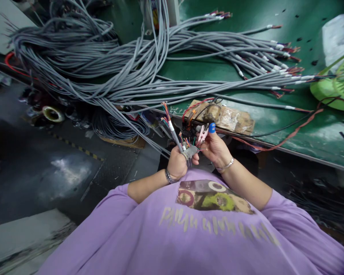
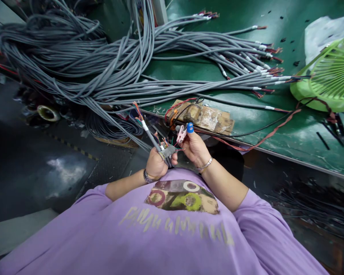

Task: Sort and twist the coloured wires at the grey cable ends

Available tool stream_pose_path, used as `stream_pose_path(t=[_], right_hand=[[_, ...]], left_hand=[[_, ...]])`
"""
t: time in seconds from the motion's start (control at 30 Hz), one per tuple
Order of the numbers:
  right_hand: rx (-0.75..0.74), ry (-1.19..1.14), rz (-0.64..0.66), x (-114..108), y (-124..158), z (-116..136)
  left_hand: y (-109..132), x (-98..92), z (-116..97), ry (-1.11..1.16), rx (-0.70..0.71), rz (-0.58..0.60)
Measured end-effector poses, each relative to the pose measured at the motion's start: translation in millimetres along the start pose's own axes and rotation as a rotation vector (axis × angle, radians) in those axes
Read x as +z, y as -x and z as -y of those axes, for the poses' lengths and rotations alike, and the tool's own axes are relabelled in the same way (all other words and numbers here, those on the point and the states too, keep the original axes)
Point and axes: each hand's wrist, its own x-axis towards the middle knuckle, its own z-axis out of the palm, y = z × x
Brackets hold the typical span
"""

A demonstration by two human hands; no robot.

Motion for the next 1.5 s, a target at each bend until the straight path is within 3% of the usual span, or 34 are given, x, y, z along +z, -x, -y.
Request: stream_pose_path(t=[0.1, 0.17, 0.33, 0.47, 0.57, 0.73, 0.83, 1.0, 1.13, 1.27, 1.5], right_hand=[[-0.074, -0.104, -0.131, 5, 1, -1], [-0.071, -0.108, -0.143, 6, 3, -1], [0.089, -0.028, -0.006, -8, 11, 3], [0.278, 0.106, 0.180, -26, 20, 13], [0.288, 0.211, 0.244, -33, 26, 19], [0.196, 0.343, 0.212, -29, 28, 25], [0.109, 0.417, 0.211, -21, 28, 25], [0.091, 0.406, 0.204, -13, 29, 18], [0.091, 0.259, 0.082, -23, 32, 17], [0.194, 0.251, 0.098, -30, 37, 17], [0.085, 0.255, -0.008, -13, 27, -1]], left_hand=[[0, 1.4, 0, -0.009, -0.018, 0.005], [1, 1.5, 1, -0.012, -0.019, 0.003], [5, -5.5, 3, -0.019, -0.012, 0.007], [7, -16.0, 7, -0.079, -0.023, 0.064], [5, -22.3, 12, -0.150, -0.007, 0.108], [1, -26.3, 20, -0.235, 0.007, 0.187], [0, -25.3, 15, -0.279, -0.012, 0.252], [1, -22.1, 6, -0.361, -0.102, 0.379], [-1, -20.6, 8, -0.265, -0.065, 0.253], [-2, -17.9, 10, -0.163, -0.067, 0.145], [1, -20.1, 8, -0.162, -0.075, 0.273]])
